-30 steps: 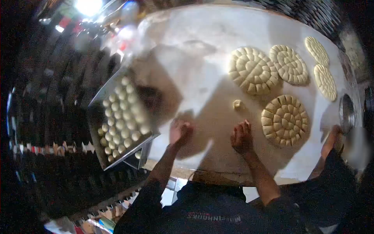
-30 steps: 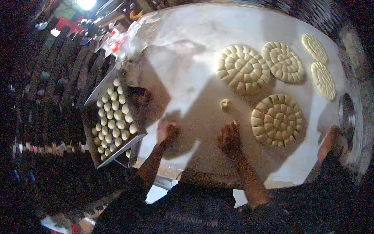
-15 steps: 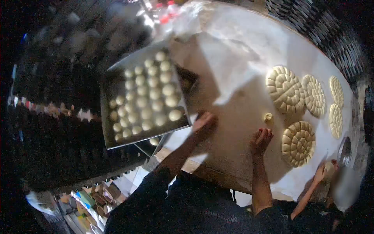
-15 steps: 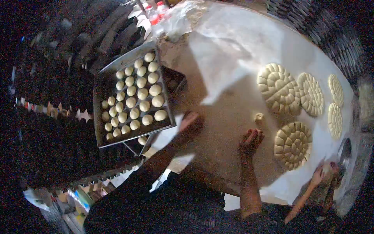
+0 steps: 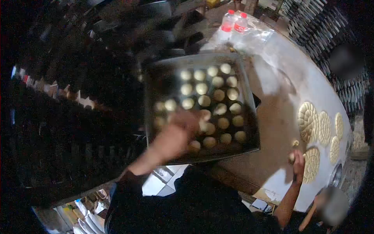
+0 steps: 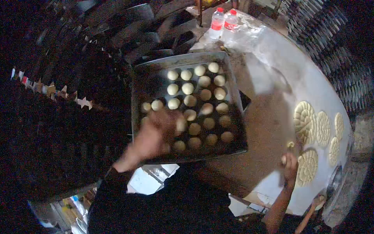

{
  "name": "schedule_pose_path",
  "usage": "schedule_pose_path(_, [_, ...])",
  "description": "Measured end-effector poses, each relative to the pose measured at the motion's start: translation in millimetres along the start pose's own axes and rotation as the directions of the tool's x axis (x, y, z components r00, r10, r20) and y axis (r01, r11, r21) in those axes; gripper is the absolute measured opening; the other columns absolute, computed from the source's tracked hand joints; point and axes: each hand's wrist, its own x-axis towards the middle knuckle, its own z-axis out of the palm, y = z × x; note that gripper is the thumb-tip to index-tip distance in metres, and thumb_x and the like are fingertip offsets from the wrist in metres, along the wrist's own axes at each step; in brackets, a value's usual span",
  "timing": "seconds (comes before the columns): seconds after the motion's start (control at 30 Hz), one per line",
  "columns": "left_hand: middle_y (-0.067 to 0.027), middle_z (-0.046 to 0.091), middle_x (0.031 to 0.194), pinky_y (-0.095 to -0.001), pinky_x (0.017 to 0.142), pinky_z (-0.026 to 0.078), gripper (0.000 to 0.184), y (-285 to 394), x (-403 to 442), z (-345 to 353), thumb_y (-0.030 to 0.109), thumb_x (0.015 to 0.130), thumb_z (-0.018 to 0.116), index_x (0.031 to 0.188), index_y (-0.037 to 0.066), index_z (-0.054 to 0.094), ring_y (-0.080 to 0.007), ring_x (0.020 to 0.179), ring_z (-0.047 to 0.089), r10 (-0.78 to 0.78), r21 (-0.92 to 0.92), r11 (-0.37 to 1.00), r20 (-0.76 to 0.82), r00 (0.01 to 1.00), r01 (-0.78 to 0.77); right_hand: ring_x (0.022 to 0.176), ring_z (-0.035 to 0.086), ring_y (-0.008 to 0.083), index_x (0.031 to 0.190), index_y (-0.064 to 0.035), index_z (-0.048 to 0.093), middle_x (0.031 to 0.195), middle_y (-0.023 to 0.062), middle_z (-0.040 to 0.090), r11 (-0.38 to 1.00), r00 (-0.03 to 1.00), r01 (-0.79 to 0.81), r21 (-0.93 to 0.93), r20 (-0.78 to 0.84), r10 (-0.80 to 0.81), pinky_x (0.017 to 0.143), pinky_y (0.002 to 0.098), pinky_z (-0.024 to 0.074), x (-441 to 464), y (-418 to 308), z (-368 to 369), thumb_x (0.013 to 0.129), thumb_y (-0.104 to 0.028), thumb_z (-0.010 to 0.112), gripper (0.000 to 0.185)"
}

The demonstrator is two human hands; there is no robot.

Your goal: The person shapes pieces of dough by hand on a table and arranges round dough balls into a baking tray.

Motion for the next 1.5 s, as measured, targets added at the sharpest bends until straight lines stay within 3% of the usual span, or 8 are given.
schedule_pose_path(0.17, [-0.0171,0.059,0.113,-0.0464,0.098,0.039,0.038,-202.5,18.3,60.0,0.014,0.073,0.061,0.109,0.004,0.060,-0.0330,0.103,0.056,-0.012,0.357,0.933,-0.108,0.994,0.050,0.097,0.060,0.0217,0.114,-0.0029,0.056,0.107,0.0121,0.060,0.537,0.500,0.784,0.312,0.194,-0.844,0.080,0.0318,0.0490,-23.5,-188.8,206.3,0.083,-0.007,0.058,0.031])
schedule_pose_path(0.4, [-0.0185,0.060,0.102,-0.0441,0.079,0.049,0.032,-195.5,39.0,53.1,0.018,0.076,0.061,0.104,0.004,0.060,-0.0338,0.090,0.059,-0.021,0.158,0.987,-0.086,0.996,0.034,0.091,0.057,0.0278,0.101,-0.0053,0.058,0.095,0.0117,0.059,-0.122,0.004,0.982,-0.141,0.670,-0.743,0.083,0.0396,0.0482,-1.3,-256.9,405.4,0.080,-0.014,0.062,0.023])
schedule_pose_path(0.43, [-0.0196,0.057,0.113,-0.0447,0.088,0.045,0.037,-175.4,59.9,23.6,0.020,0.079,0.061,0.112,0.003,0.058,-0.0353,0.101,0.056,-0.199,0.242,0.965,0.419,0.886,0.102,0.093,0.054,0.0278,0.102,-0.0055,0.057,0.096,0.0105,0.058,-0.387,-0.046,0.886,-0.255,0.784,-0.620,0.087,0.0404,0.0472,-2.3,-254.7,401.9,0.078,-0.014,0.061,0.026])
schedule_pose_path(0.63, [-0.0202,0.037,0.139,-0.0474,0.102,0.036,0.061,-87.6,65.2,-9.8,0.020,0.080,0.066,0.134,0.009,0.041,-0.0394,0.125,0.039,0.103,0.280,0.958,-0.145,0.984,-0.059,0.101,0.055,0.0308,0.105,-0.0056,0.059,0.105,0.0125,0.057,0.275,0.258,0.945,-0.177,-0.112,-0.960,0.090,0.0427,0.0410,83.1,-100.1,174.0,0.069,-0.025,0.069,0.042])
schedule_pose_path(0.8, [-0.0204,0.044,0.132,-0.0465,0.101,0.037,0.054,74.0,142.3,-38.8,0.012,0.076,0.067,0.127,0.009,0.048,-0.0404,0.121,0.043,0.335,0.058,0.942,-0.086,0.938,-0.331,0.113,0.049,0.0376,0.112,0.0014,0.057,0.117,0.0180,0.057,0.507,0.542,-0.189,-0.841,-0.520,-0.660,0.104,0.0504,0.0264,131.1,98.6,41.7,0.075,-0.038,0.065,0.055])
schedule_pose_path(1.0, [-0.0170,0.055,0.119,-0.0377,0.089,0.047,0.048,286.8,252.8,34.8,0.004,0.073,0.065,0.120,0.008,0.054,-0.0305,0.107,0.056,0.739,-0.190,0.670,0.077,0.669,-0.718,0.125,0.039,0.0394,0.131,0.0033,0.038,0.128,0.0244,0.048,0.833,0.855,0.472,-0.287,-0.080,-0.512,0.105,0.0464,0.0315,95.3,174.7,-29.6,0.090,-0.036,0.049,0.057])
schedule_pose_path(1.1, [-0.0114,0.064,0.105,-0.0330,0.073,0.052,0.034,394.3,293.3,147.1,0.024,0.084,0.068,0.112,0.005,0.061,-0.0187,0.080,0.062,0.333,-0.380,0.917,0.559,0.760,-0.122,0.101,0.056,0.0407,0.120,0.0027,0.045,0.113,0.0239,0.056,0.901,0.895,0.425,0.083,-0.189,-0.405,0.093,0.0457,0.0421,24.7,195.9,-37.9,0.091,-0.039,0.048,0.051])
schedule_pose_path(1.5, [-0.0134,0.064,0.105,-0.0395,0.082,0.049,0.055,502.2,332.3,409.3,0.040,0.071,0.076,0.110,0.003,0.061,-0.0255,0.096,0.060,0.249,-0.683,0.725,0.383,0.890,0.091,0.094,0.053,0.0412,0.102,-0.0002,0.055,0.100,0.0201,0.053,0.946,0.766,0.313,-0.084,-0.566,-0.304,0.086,0.0480,0.0424,-57.5,294.2,-32.1,0.084,-0.033,0.053,0.038])
